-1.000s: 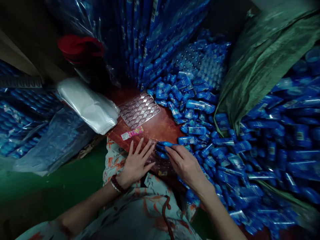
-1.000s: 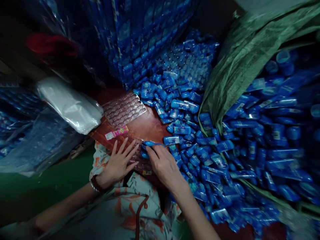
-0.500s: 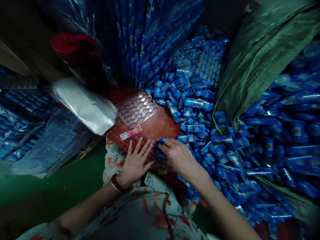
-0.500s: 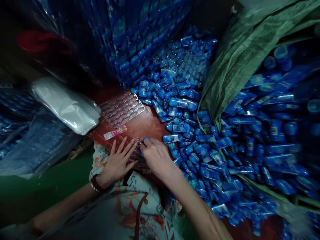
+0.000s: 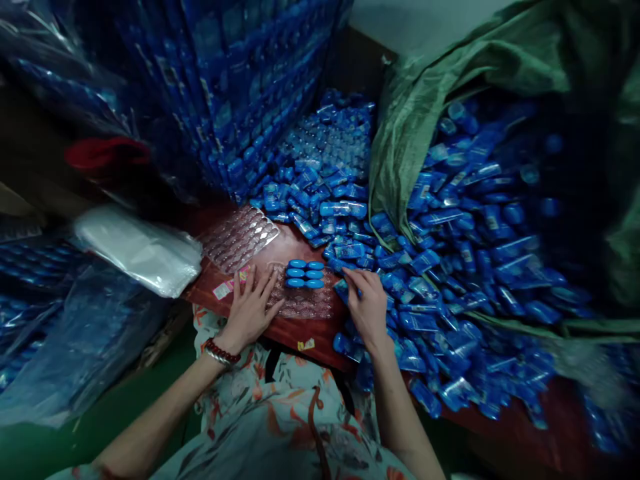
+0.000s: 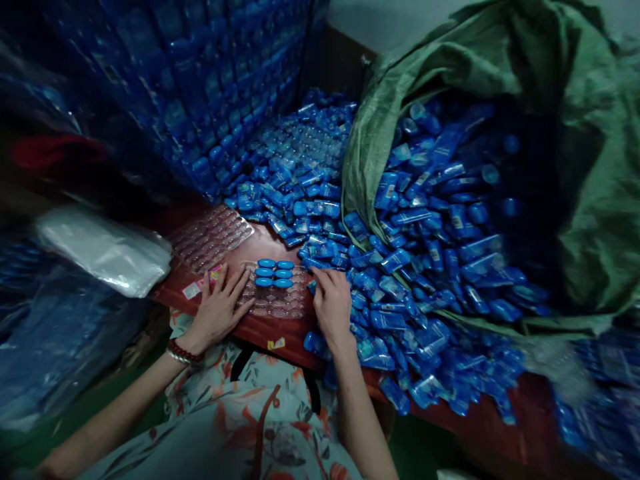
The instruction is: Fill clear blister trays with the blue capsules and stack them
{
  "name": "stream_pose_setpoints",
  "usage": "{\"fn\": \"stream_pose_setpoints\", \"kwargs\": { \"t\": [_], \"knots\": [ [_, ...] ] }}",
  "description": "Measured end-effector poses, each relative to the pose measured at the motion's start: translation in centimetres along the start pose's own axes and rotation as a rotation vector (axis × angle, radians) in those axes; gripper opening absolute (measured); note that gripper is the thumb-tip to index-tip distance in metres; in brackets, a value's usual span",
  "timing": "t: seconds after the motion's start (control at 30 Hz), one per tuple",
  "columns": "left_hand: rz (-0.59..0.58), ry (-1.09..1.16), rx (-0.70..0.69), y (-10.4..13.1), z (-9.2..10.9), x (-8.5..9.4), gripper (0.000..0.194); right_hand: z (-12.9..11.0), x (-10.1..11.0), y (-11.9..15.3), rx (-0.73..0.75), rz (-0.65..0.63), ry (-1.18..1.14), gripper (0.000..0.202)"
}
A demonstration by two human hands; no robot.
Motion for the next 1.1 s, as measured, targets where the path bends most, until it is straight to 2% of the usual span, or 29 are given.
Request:
{"fn": "stream_pose_setpoints", "kwargs": {
  "t": [0.1, 0.17, 0.27, 0.3, 0.37, 0.47, 0.57, 0.63, 0.7, 0.8, 0.9, 1.0, 1.07, 1.1],
  "knots": [
    [-0.011, 0.007, -0.025, -0.4, 0.6, 1.2, 0.056, 1.8, -2.1, -1.0, -0.010, -0.238, 0.242, 0.032],
    [0.026, 0.062, -0.022, -1.0, 1.1, 2.9, 0.050, 2.1, -3.2, -1.8, 0.008, -0.347, 0.361, 0.036],
    [0.144, 0.235, -0.058, -3.4, 2.9, 6.5, 0.038, 1.7, -4.0, -2.6, 0.033, -0.421, 0.437, 0.035],
    [0.169, 0.297, -0.111, -4.7, 3.9, 7.5, 0.034, 1.6, -4.0, -2.7, 0.032, -0.423, 0.435, 0.034],
    [0.144, 0.363, -0.270, -8.1, 6.6, 8.5, 0.027, 1.5, -3.3, -2.6, 0.012, -0.395, 0.380, 0.030],
    [-0.045, 0.162, -0.424, -13.5, 10.6, 7.1, 0.020, 2.4, -0.6, -1.5, -0.086, -0.213, 0.136, 0.032],
    [-0.173, -0.066, -0.610, -17.1, 13.9, 4.4, 0.028, 5.1, 1.9, 0.6, -0.320, 0.051, -0.300, 0.042],
    [-0.241, -0.148, -0.723, -18.1, 15.6, 2.7, 0.037, 6.8, 1.9, 2.3, -0.489, 0.135, -0.643, 0.045],
    [-0.288, -0.179, -0.781, -18.6, 16.5, 1.6, 0.042, 7.6, 0.9, 3.6, -0.597, 0.138, -0.934, 0.046],
    [-0.308, -0.164, -0.794, -18.4, 16.9, 1.9, 0.039, 7.4, -0.3, 4.9, -0.661, 0.102, -1.135, 0.043],
    [-0.232, 0.011, -0.738, -16.1, 15.4, 5.3, 0.026, 6.2, -0.5, 5.9, -0.631, 0.109, -1.131, 0.035],
    [-0.065, 0.355, -0.613, -11.2, 11.8, 10.0, 0.019, 4.1, -0.6, 6.7, -0.498, 0.079, -1.029, 0.028],
    [-0.003, 0.523, -0.438, -7.2, 8.1, 11.4, 0.020, 2.5, -0.8, 6.7, -0.356, 0.041, -0.904, 0.022],
    [0.071, 0.565, -0.331, -5.2, 6.1, 11.6, 0.021, 1.8, -1.0, 6.6, -0.283, 0.038, -0.841, 0.019]
  ]
}}
Point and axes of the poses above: each hand's wrist, its own y-axis away from the middle knuckle, its own x-axis out of the back of the hand, z = x × y, the point moved 7 cm from there along -y, towards the middle knuckle, and after that the axes turned 1 degree about -z, right-handed, at the moved point
